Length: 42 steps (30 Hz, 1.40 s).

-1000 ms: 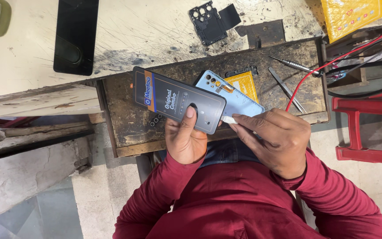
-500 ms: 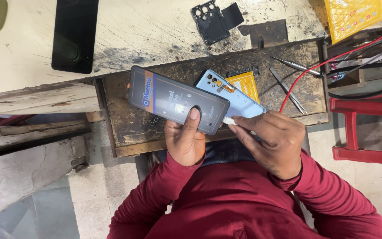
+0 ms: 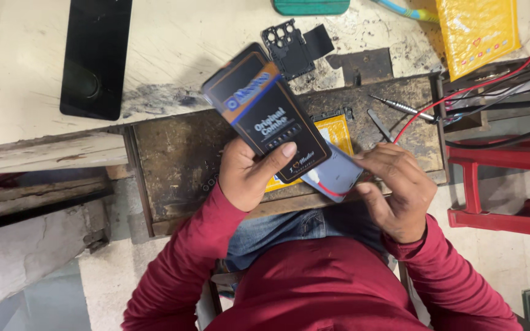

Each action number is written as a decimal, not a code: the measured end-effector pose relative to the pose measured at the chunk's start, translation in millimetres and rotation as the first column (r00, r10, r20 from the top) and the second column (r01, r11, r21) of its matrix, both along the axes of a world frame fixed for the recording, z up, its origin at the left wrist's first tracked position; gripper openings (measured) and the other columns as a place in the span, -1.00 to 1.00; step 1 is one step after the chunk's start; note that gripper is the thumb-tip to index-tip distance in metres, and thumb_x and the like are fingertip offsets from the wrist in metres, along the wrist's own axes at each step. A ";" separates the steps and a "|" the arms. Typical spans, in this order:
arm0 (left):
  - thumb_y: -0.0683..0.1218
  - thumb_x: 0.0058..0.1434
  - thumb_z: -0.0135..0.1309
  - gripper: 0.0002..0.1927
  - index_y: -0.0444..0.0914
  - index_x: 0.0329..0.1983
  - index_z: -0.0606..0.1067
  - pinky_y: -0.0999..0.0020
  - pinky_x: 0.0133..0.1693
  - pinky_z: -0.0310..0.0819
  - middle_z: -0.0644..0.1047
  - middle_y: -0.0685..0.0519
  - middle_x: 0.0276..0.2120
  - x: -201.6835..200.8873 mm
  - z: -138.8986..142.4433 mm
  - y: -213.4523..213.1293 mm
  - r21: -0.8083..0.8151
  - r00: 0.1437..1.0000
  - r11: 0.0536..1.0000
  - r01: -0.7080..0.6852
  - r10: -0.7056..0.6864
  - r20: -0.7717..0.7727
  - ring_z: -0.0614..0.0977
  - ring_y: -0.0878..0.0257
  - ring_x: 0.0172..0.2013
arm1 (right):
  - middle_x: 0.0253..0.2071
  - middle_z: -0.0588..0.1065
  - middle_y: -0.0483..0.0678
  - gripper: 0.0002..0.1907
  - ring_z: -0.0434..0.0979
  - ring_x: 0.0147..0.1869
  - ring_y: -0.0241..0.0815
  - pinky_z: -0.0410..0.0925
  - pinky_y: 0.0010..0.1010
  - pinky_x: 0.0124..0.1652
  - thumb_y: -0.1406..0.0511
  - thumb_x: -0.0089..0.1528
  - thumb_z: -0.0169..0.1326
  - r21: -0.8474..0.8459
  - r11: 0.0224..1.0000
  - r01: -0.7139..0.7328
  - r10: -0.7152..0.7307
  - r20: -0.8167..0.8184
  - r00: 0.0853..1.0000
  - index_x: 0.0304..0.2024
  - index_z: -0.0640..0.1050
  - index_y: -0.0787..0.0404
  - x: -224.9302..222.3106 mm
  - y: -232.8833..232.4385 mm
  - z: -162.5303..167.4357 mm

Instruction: The person assembles a smartphone by connecting a new display to the motherboard, installing the battery, and attaching the back cover. They then connect a charging cable to test the device.

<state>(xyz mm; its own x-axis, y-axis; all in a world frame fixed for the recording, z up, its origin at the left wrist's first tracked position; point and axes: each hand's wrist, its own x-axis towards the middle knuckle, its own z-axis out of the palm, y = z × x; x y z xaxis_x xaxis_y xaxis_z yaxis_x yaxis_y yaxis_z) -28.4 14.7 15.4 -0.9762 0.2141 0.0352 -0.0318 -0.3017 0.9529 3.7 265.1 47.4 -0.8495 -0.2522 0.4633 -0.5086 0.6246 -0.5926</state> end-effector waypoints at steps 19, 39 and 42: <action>-0.06 0.35 0.15 -0.72 -0.30 0.04 0.59 0.38 -0.03 0.63 0.70 0.01 -0.13 -29.9 -3.8 -5.2 -0.154 0.927 0.919 0.363 -0.373 -0.037 0.73 0.31 -0.11 | -0.07 0.57 0.07 -0.77 0.61 0.14 0.05 0.41 -0.14 0.31 0.31 0.29 0.16 -0.025 0.995 0.095 -0.095 -0.007 0.995 -0.07 0.61 0.32 -25.1 23.2 -34.8; -0.11 0.33 0.14 -0.73 -0.36 0.01 0.60 0.40 0.01 0.57 0.67 0.03 -0.12 -28.3 -25.4 -7.2 -0.004 0.934 0.935 0.356 -0.356 -0.017 0.66 0.35 -0.10 | -0.03 0.60 0.08 -0.80 0.62 0.15 0.00 0.43 -0.28 0.18 0.42 0.26 0.16 -0.012 0.987 0.162 -0.161 0.009 0.987 -0.06 0.63 0.29 -20.2 18.3 -30.4; -0.12 0.32 0.15 -0.74 -0.37 -0.01 0.60 0.40 -0.02 0.57 0.67 0.02 -0.14 -29.7 -30.9 -3.8 -0.009 0.936 0.936 0.353 -0.353 -0.007 0.66 0.34 -0.12 | -0.02 0.59 0.09 -0.81 0.62 0.13 0.00 0.43 -0.30 0.15 0.42 0.27 0.15 -0.027 0.984 0.176 -0.176 0.014 0.984 -0.06 0.64 0.29 -17.9 20.0 -31.2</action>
